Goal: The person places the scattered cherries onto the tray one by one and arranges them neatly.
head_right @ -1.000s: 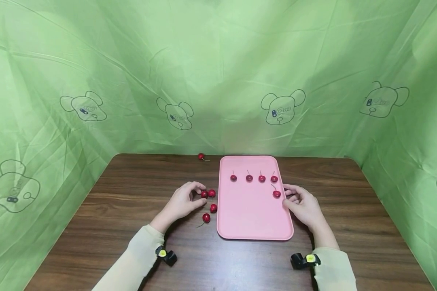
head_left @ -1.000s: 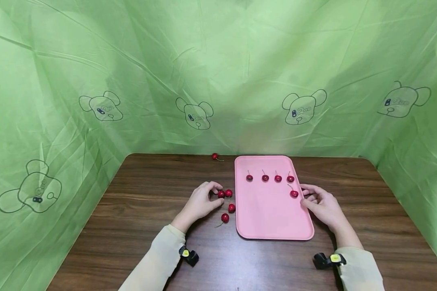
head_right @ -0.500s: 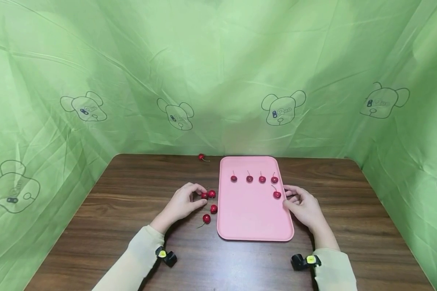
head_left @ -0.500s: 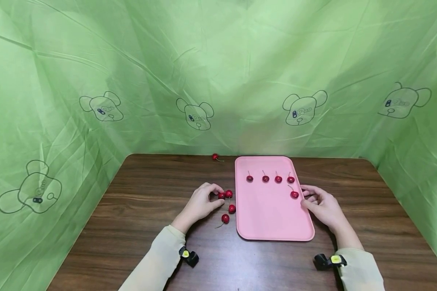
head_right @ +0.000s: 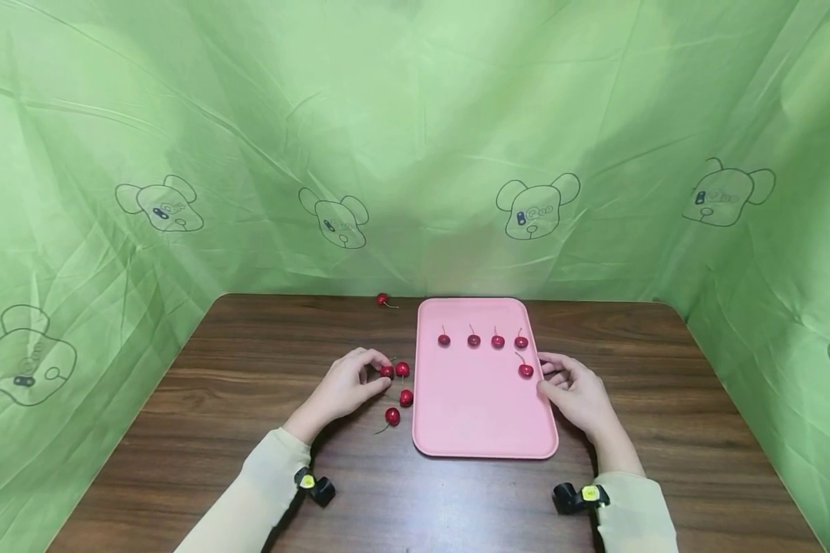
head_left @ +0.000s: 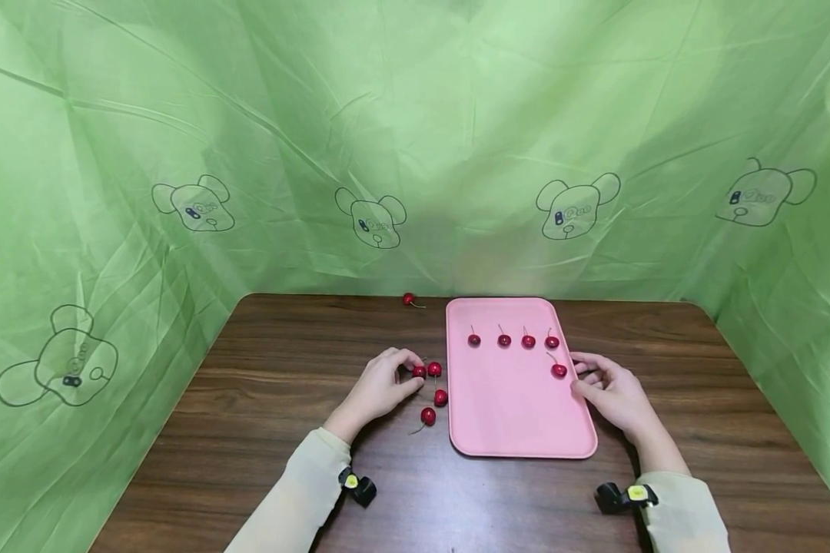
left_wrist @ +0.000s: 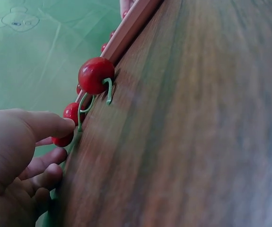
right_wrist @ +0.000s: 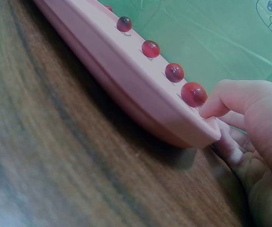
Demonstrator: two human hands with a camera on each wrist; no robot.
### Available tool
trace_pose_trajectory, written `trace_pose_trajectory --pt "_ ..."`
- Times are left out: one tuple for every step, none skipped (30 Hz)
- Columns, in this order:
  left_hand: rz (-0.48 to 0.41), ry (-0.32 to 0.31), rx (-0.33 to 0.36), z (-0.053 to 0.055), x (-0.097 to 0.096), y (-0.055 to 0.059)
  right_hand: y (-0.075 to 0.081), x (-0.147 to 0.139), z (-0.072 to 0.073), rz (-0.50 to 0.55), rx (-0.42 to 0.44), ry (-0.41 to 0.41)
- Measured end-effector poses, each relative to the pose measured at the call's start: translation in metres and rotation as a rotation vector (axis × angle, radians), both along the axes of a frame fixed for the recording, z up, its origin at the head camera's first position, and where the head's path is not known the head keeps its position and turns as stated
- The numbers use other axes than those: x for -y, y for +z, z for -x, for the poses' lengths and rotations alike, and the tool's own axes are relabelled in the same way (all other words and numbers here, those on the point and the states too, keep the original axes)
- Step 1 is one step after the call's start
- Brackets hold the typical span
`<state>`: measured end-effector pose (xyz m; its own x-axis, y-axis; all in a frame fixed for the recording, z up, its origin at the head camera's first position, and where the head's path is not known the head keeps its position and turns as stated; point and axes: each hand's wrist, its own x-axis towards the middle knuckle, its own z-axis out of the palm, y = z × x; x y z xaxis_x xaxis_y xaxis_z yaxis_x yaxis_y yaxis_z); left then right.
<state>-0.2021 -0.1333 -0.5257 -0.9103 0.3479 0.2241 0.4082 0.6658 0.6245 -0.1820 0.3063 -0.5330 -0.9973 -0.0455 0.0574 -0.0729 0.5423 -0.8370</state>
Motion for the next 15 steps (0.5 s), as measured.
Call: trace_pose_trajectory --pt "-0.003 0.001 -0.001 0.0003 0.0006 0.0001 0.0000 0.0000 -0.0001 -0.002 0.001 0.000" --pt "-0.008 0.001 -0.003 0.0005 0.0010 0.0005 -0.0001 0.0001 -0.0003 -0.003 0.002 -0.001" --pt "-0.010 0.002 0.000 0.0008 0.0015 0.0009 0.0000 0.0001 -0.0004 -0.005 0.004 -0.002" --pt "-0.014 0.002 0.000 0.0010 0.0019 0.0011 0.0002 0.0001 -0.0004 -0.008 0.006 -0.003" --pt "-0.017 0.002 0.001 0.0012 0.0021 0.0013 0.0004 0.0001 -0.0004 -0.011 0.008 -0.003" --pt "-0.020 0.002 0.001 0.0012 0.0023 0.0017 0.0006 0.0002 -0.0005 -0.015 0.011 -0.004" --pt "-0.023 0.002 0.002 0.0011 0.0025 0.0018 0.0007 0.0002 -0.0007 -0.017 0.014 -0.004" --pt "-0.027 0.002 0.002 0.0009 0.0026 0.0021 0.0007 0.0003 -0.0008 -0.019 0.017 -0.004" --pt "-0.029 0.003 0.004 0.0007 0.0028 0.0020 0.0008 0.0004 -0.0010 -0.022 0.020 -0.005" --pt "-0.031 0.005 0.004 0.0007 0.0025 0.0022 0.0009 0.0004 -0.0011 -0.024 0.022 -0.005" --pt "-0.036 0.007 0.007 0.0009 0.0024 0.0022 0.0009 0.0003 -0.0012 -0.026 0.023 -0.006" --pt "-0.041 0.010 0.011 0.0010 0.0023 0.0022 0.0008 0.0003 -0.0012 -0.029 0.025 -0.006" --pt "-0.049 0.014 0.014 0.0013 0.0024 0.0020 0.0007 0.0004 -0.0010 -0.030 0.026 -0.009" --pt "-0.058 0.017 0.016 0.0015 0.0023 0.0024 0.0008 0.0005 -0.0008 -0.032 0.024 -0.010" --pt "-0.064 0.022 0.019 0.0019 0.0023 0.0025 0.0009 0.0006 -0.0005 -0.033 0.022 -0.011"
